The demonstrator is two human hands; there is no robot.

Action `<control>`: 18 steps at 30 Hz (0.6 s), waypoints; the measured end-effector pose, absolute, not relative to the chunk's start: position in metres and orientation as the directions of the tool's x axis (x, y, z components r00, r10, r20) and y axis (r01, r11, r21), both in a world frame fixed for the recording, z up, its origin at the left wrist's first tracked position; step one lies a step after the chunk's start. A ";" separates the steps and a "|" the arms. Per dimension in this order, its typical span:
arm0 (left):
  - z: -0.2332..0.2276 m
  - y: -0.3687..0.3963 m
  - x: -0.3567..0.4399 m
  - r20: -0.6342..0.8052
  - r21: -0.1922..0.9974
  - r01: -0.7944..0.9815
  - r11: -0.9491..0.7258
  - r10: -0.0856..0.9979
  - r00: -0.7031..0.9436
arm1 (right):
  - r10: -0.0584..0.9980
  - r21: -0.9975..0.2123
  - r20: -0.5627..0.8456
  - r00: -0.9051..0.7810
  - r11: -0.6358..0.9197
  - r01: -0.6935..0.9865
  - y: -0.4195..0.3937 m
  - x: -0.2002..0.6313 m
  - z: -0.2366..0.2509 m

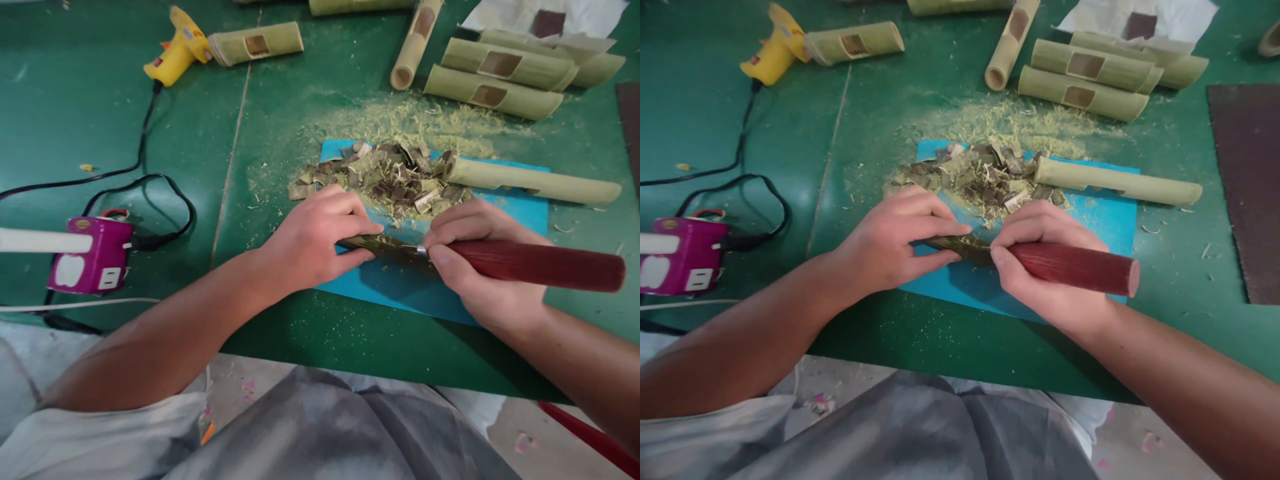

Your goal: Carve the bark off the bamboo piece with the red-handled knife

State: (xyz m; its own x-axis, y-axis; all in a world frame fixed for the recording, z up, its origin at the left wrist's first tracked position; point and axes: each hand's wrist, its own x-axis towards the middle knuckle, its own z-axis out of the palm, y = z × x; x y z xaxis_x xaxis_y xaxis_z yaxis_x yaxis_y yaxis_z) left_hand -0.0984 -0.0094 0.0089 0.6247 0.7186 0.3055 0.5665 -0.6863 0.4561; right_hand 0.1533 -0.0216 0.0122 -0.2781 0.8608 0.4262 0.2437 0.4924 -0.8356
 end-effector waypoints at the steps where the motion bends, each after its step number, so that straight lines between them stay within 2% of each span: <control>1: 0.009 -0.009 -0.098 0.303 0.457 0.569 -0.684 0.721 0.623 | 0.864 -0.837 0.426 -0.268 0.489 0.247 -0.021 0.153 0.012; 10: 0.011 -0.009 -0.097 0.303 0.451 0.567 -0.689 0.716 0.629 | 0.842 -0.800 0.467 -0.270 0.533 0.276 -0.022 0.156 0.013; 13: 0.010 -0.009 -0.096 0.312 0.456 0.558 -0.693 0.712 0.629 | 0.841 -0.815 0.486 -0.237 0.534 0.226 -0.018 0.156 0.008; 18: 0.006 -0.008 -0.095 0.310 0.462 0.572 -0.678 0.728 0.612 | 0.830 -0.829 0.558 0.023 0.556 0.055 -0.011 0.153 0.001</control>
